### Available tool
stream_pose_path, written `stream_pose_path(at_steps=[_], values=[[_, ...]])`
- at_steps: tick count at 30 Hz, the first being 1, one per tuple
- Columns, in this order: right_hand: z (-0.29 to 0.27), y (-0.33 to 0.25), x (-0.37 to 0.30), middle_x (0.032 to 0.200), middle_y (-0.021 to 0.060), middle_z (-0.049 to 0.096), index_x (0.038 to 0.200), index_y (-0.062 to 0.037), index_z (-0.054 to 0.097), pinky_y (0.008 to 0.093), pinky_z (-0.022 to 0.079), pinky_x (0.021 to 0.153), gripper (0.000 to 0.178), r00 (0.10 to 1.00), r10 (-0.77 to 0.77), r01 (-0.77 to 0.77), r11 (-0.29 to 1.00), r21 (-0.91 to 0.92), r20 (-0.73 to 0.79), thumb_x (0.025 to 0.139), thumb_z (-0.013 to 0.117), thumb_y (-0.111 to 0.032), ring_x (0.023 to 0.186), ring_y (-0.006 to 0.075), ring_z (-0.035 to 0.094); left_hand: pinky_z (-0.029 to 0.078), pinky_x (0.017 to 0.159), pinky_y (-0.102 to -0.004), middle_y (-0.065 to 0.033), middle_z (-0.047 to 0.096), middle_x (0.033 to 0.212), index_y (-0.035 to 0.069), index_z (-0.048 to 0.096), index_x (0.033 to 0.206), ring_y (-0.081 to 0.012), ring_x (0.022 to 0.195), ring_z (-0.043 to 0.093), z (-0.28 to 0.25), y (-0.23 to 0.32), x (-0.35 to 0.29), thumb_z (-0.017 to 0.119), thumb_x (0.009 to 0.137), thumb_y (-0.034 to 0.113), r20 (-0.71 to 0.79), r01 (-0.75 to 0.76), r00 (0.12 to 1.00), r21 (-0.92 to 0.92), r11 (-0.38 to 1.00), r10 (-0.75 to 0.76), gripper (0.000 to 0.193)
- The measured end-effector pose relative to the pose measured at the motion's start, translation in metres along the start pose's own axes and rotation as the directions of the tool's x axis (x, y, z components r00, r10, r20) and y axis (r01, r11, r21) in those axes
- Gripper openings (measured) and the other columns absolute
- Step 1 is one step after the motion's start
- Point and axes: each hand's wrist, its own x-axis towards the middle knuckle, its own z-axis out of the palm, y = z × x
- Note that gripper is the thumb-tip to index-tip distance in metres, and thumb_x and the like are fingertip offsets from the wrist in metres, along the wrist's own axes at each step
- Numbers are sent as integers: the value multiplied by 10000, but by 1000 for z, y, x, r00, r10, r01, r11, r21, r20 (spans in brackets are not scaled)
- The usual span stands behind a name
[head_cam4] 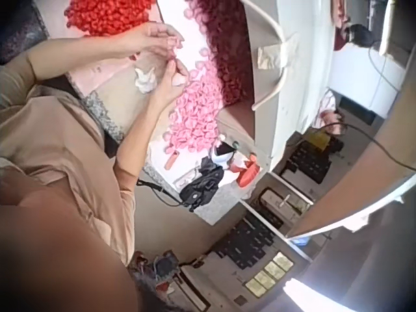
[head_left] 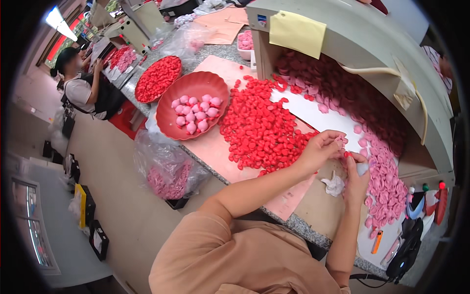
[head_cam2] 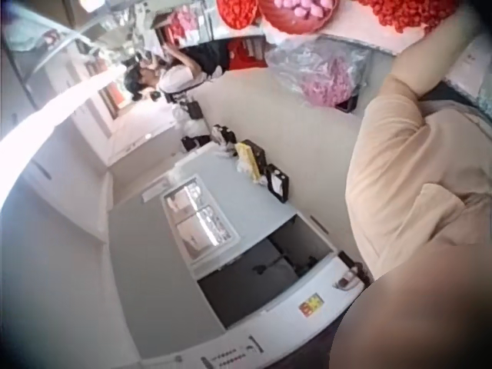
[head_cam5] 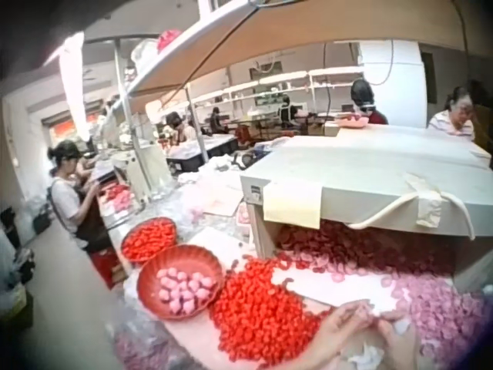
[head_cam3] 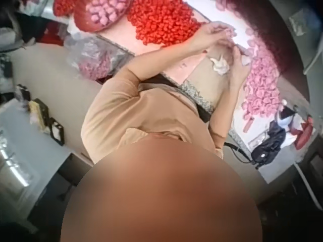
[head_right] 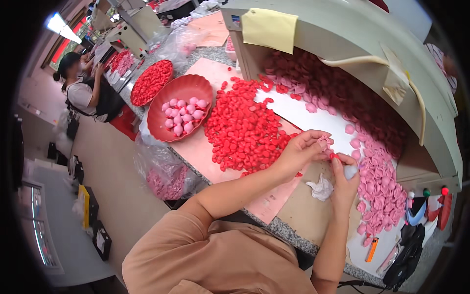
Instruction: Sorting and handling small red and pink toy parts at a workbench.
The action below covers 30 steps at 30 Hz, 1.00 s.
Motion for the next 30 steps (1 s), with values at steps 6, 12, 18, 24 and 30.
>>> stream_pose_path(at_steps=[6,12,18,24,30], values=[[6,14,0,898,21,563,1024,0,556,195,441,646,203,971,-223,204,961,-185,-88,859,627,-95,741,80,520,458,928,-305,-54,577,1109,52,493,1187,-144,1056,549,3,-10,-8,525,928,139,17,205,979,-172,964,-205,275],[7,6,-4,972,63,561,1089,-2,574,235,459,726,261,923,-378,311,841,-442,-69,846,632,-77,804,126,544,438,974,-331,-71,569,1106,57,498,1134,-183,1075,553,4,-23,-8,547,905,97,36,241,964,-536,809,-263,238],[13,-16,-9,974,66,560,1160,-19,569,260,445,761,312,988,-129,100,955,-281,-87,868,605,-122,833,139,539,496,871,-332,-84,586,1076,27,485,1173,-182,1024,572,8,-7,-10,538,915,136,9,213,972,-455,864,-235,285],[4,-13,0,889,21,563,1187,-3,507,246,452,679,336,968,231,-253,883,395,103,889,588,-135,742,107,528,504,727,-244,-50,624,1050,34,530,1153,-106,917,592,-1,3,-7,528,933,216,-114,49,993,245,968,-22,286],[2,-10,-4,909,24,593,1163,0,534,223,461,674,325,976,187,-209,944,254,107,872,611,-121,766,92,557,493,709,-234,-63,645,971,1,548,1090,-82,844,596,5,-6,-7,538,927,185,-75,-19,995,448,894,59,246]])
